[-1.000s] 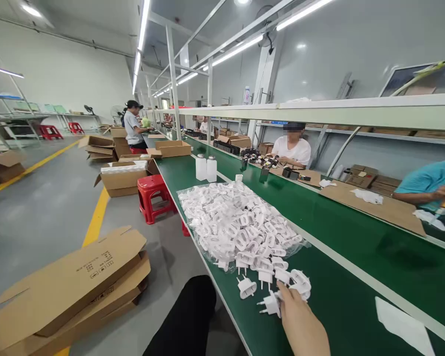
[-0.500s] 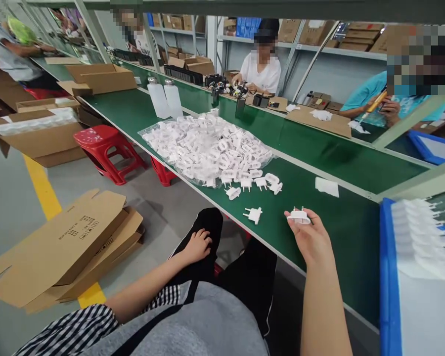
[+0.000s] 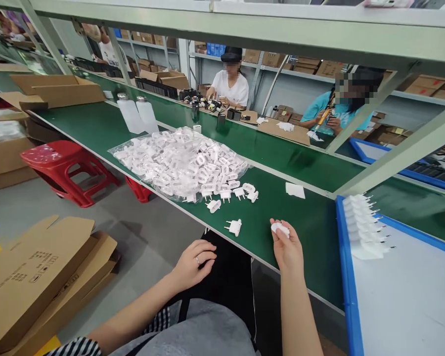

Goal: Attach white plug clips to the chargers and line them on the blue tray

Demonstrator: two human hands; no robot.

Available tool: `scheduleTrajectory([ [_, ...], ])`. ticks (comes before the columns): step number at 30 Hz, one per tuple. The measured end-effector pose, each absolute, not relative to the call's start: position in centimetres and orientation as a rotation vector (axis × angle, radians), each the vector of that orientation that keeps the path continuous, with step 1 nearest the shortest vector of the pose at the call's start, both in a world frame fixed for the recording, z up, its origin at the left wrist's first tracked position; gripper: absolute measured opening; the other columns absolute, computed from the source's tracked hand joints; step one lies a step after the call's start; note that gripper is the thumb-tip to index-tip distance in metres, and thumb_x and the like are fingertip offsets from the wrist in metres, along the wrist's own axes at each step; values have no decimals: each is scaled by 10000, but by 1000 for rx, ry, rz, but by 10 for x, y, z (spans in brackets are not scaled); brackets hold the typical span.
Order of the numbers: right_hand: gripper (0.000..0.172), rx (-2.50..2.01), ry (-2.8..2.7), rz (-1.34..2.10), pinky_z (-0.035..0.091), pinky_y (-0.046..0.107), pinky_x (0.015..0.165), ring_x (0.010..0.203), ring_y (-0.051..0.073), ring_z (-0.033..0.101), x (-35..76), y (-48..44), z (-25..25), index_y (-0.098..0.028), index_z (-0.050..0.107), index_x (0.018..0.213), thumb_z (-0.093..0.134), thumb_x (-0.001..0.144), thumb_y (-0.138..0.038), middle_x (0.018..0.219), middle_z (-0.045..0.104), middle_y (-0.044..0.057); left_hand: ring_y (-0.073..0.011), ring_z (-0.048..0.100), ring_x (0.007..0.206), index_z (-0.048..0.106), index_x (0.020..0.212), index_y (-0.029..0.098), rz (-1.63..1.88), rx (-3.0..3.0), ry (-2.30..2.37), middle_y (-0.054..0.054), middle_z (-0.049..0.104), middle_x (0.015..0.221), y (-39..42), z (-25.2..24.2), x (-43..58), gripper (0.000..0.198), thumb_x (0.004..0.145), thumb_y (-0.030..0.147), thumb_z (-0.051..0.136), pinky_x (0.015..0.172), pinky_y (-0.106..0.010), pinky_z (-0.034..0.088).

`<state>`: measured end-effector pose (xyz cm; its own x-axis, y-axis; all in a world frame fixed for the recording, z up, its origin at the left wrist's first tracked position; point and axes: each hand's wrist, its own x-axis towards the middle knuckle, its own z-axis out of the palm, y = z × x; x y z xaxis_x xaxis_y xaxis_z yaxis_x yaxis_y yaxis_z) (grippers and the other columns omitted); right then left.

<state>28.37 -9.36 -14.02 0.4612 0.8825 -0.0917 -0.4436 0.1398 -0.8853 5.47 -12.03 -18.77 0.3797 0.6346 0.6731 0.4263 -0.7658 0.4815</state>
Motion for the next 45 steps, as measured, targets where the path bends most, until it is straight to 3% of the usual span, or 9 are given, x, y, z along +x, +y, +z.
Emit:
scheduleTrajectory([
  [4,336,-1074,-587,1049,457,207,694,840,152,550,284,-95,-141,-213,596,719,744,430,-298,786,597,-10,-202,381,1013,502,923,174,1187,2677,857,-56,489,1053,-81,-163,76,193,739,196,451,832,-344,357],
  [10,254,-1070,-695,1052,462,221,659,821,146,541,284,-99,-144,-227,612,672,716,479,-354,861,585,-3,-153,478,833,492,997,239,747,2799,807,-3,541,972,-27,-153,86,230,780,259,419,717,-285,402],
  [16,232,-1075,-676,959,460,215,608,730,109,529,284,-99,-147,-249,614,696,701,503,-346,823,560,-25,-151,469,874,521,908,184,811,2638,1037,-6,555,950,-25,-154,90,173,753,236,463,719,-255,403],
  [20,224,-1080,-767,981,453,222,600,702,111,527,281,-101,-147,-237,616,665,709,488,-338,791,571,-20,-161,464,884,500,949,178,825,2585,1173,-10,559,927,-28,-153,93,240,719,246,506,705,-261,413],
  [28,247,-1103,-746,966,440,206,579,683,107,519,277,-103,-145,-221,620,660,718,459,-326,767,585,-21,-165,477,858,525,892,172,842,2585,1208,-7,567,885,-30,-153,94,196,716,254,494,696,-271,419],
  [34,280,-1220,-809,955,426,225,689,746,133,531,280,-105,-151,-202,619,721,697,494,-346,789,608,5,-162,488,820,513,913,187,924,2574,1227,-7,553,847,-33,-154,95,214,703,225,486,772,-307,402],
  [38,252,-1339,-906,981,415,250,759,828,165,533,280,-107,-146,-199,606,747,661,555,-353,855,608,37,-165,492,794,516,907,202,977,2578,1205,-20,543,844,-34,-157,95,208,704,204,473,733,-306,417],
  [42,247,-1437,-998,940,437,246,728,871,196,524,282,-105,-144,-202,619,740,640,567,-377,953,572,69,-175,489,795,506,920,218,957,2557,1141,-22,544,860,-33,-158,98,251,674,170,488,680,-297,427],
  [45,217,-1487,-1112,794,450,208,653,807,198,538,280,-102,-152,-203,640,646,663,519,-377,865,570,69,-185,495,769,508,913,228,890,2521,1138,-25,549,836,-32,-161,102,293,627,168,525,659,-303,428],
])
